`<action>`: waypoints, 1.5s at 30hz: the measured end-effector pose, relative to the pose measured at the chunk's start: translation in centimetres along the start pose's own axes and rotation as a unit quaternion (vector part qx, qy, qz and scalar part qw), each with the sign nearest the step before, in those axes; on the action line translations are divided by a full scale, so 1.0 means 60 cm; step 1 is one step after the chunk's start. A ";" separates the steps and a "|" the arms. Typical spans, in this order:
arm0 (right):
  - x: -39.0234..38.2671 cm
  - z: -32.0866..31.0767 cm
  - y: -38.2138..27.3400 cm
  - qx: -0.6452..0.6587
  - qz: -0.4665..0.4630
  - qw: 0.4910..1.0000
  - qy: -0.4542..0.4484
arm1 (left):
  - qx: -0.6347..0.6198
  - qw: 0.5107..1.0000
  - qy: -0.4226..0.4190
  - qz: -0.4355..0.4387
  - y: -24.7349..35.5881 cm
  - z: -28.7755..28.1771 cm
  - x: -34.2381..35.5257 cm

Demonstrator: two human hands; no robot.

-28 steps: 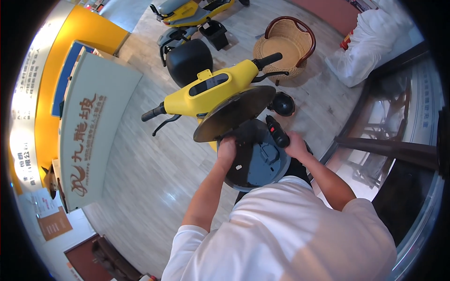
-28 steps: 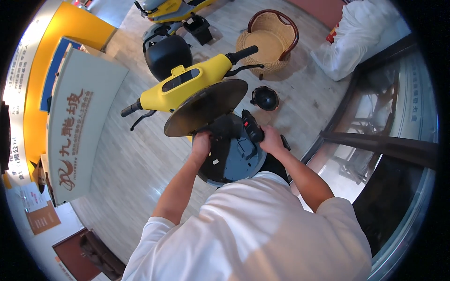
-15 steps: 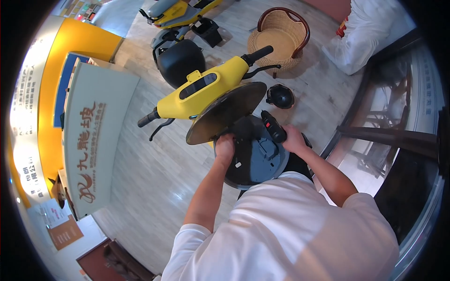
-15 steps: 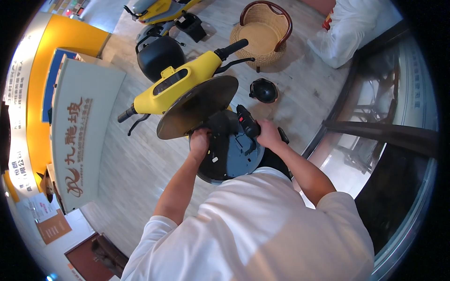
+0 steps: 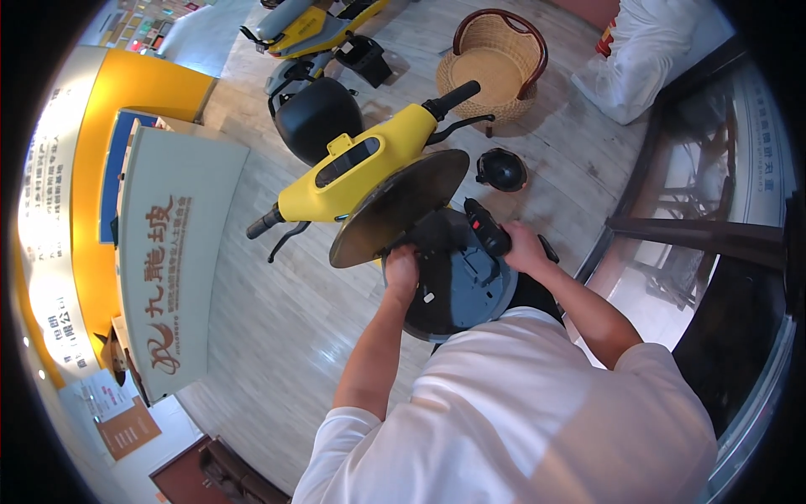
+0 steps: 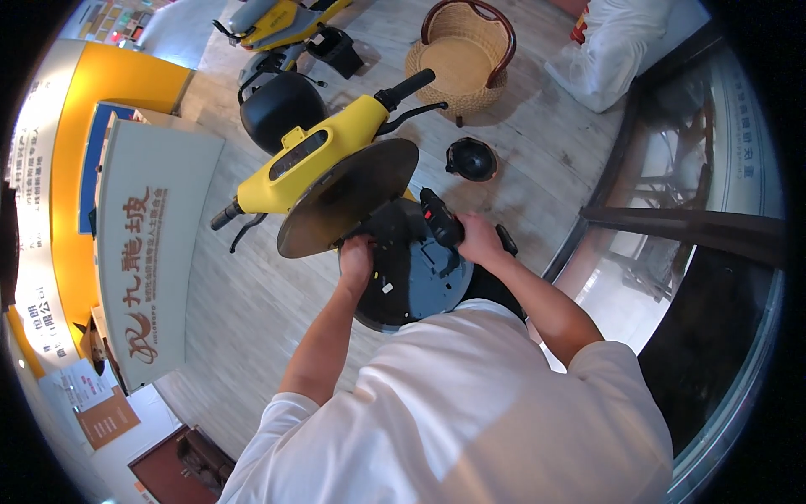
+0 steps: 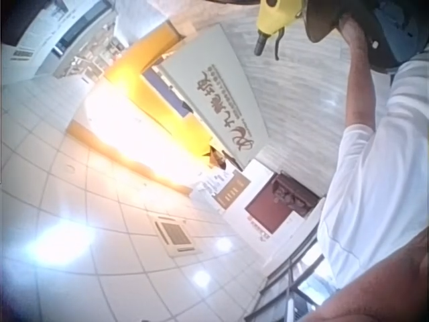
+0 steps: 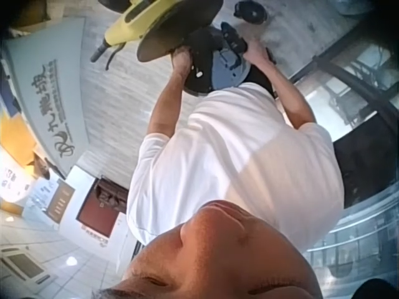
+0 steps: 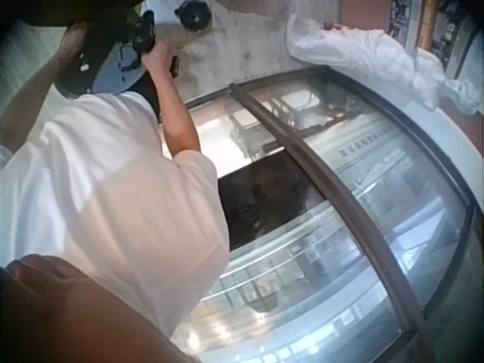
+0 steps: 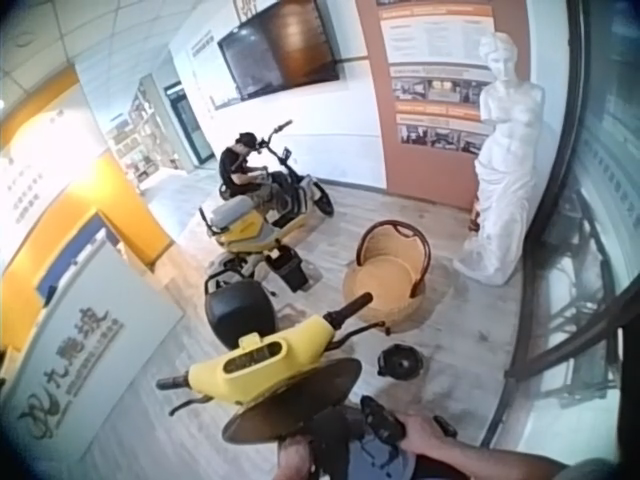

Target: Installing and securing a component in the seat compartment of a scooter using an electric screwdriver.

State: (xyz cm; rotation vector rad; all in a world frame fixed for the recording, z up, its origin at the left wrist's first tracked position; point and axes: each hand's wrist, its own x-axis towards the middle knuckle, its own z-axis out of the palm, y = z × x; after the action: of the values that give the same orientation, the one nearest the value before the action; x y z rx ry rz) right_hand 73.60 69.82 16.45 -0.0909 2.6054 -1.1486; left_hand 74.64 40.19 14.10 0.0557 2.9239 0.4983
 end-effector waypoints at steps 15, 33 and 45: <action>0.000 -0.004 -0.001 -0.021 -0.028 0.999 0.004 | -0.026 0.998 0.034 -0.038 0.004 0.011 0.000; -0.025 -0.097 -0.108 -0.165 -0.244 0.952 -0.080 | -0.175 0.981 0.013 -0.080 -0.001 -0.007 0.016; 0.014 -0.020 -0.155 -0.293 -0.241 0.909 -0.173 | -0.174 0.979 0.030 -0.099 -0.006 0.002 0.018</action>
State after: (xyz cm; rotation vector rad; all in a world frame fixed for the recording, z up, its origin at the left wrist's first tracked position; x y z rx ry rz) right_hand 71.93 64.21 23.82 -1.0102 2.5564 -0.3573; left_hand 73.58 39.95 13.69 -0.2961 2.8090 0.9786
